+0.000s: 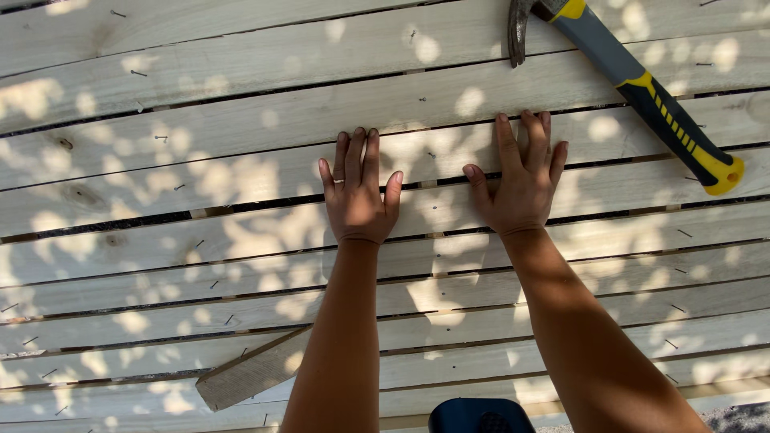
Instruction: The person hammers nails into wooden slats laid over a frame, steadying the boards with one hand while driving nails with a hammer. They then hold a concrete block and hammer a nail against it before resuming pressing the slats in place.
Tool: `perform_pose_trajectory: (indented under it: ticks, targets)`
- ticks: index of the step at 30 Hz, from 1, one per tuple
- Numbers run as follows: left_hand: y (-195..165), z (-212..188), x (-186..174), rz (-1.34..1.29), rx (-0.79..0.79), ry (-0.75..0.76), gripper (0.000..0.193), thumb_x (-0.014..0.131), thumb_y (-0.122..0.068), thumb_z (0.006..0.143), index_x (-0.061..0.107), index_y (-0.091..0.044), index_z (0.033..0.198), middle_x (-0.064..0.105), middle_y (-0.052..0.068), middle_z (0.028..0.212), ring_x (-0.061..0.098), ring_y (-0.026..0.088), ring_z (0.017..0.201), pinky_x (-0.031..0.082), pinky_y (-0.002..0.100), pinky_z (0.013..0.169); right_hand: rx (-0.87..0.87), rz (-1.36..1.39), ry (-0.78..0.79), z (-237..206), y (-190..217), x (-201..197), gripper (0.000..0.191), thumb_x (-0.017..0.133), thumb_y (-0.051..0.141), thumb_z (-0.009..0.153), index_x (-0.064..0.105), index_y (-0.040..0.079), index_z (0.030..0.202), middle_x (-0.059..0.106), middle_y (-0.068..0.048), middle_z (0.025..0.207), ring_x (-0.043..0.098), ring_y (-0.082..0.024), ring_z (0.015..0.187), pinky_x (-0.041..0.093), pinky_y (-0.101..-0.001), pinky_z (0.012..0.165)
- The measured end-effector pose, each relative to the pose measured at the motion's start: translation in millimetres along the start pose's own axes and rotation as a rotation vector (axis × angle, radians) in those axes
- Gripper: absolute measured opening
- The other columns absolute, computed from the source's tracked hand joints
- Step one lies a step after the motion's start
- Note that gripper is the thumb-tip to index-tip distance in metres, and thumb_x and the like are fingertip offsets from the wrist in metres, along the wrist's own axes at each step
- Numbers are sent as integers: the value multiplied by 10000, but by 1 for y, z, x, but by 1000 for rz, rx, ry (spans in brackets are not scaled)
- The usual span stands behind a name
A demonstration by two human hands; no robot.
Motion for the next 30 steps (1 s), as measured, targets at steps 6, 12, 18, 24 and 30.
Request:
perform_pose_trajectory:
  ticks: [6,12,18,24,30]
  targets:
    - [1,-3,3,-52,-36,32,616,467,-518,1059,440,-159,1559,426,55,1583,302,280,1551,215,577,1261,-13,-3,-4,-1,-5,3,717,569,629,1050,568,97,1531,442,-204,1546,381,-454,1520,250,-710,1171]
    - [2,-2,3,-35,-29,15,599,481,-507,1056,451,-148,1535,439,75,1553,330,289,1532,229,580,1261,-22,2,-27,5,1,-1,702,522,644,1071,593,86,1491,472,-200,1513,397,-445,1514,251,-681,1178]
    - [2,-2,4,-41,-19,-7,597,527,-485,1039,457,-146,1525,442,80,1540,355,301,1514,241,581,1254,-10,-6,-27,4,0,0,699,514,646,1070,592,92,1488,475,-194,1519,396,-440,1517,243,-702,1183]
    - [2,0,3,-31,-27,3,610,548,-493,1026,462,-144,1519,443,86,1533,352,305,1507,247,579,1247,-5,-9,-34,5,-1,2,703,514,660,1065,590,109,1496,476,-189,1531,389,-438,1526,250,-711,1187]
    - [1,1,3,-7,-29,7,626,565,-502,1013,470,-139,1514,448,90,1523,362,307,1499,264,575,1244,-11,-8,-52,5,0,2,704,522,668,1063,594,128,1509,480,-183,1547,400,-434,1530,261,-709,1196]
Point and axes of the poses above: each hand's wrist, its own z-axis towards the middle knuckle, its own x-axis out of the palm, y = z × x, the point moved 2 cm from there along z, towards the middle knuckle
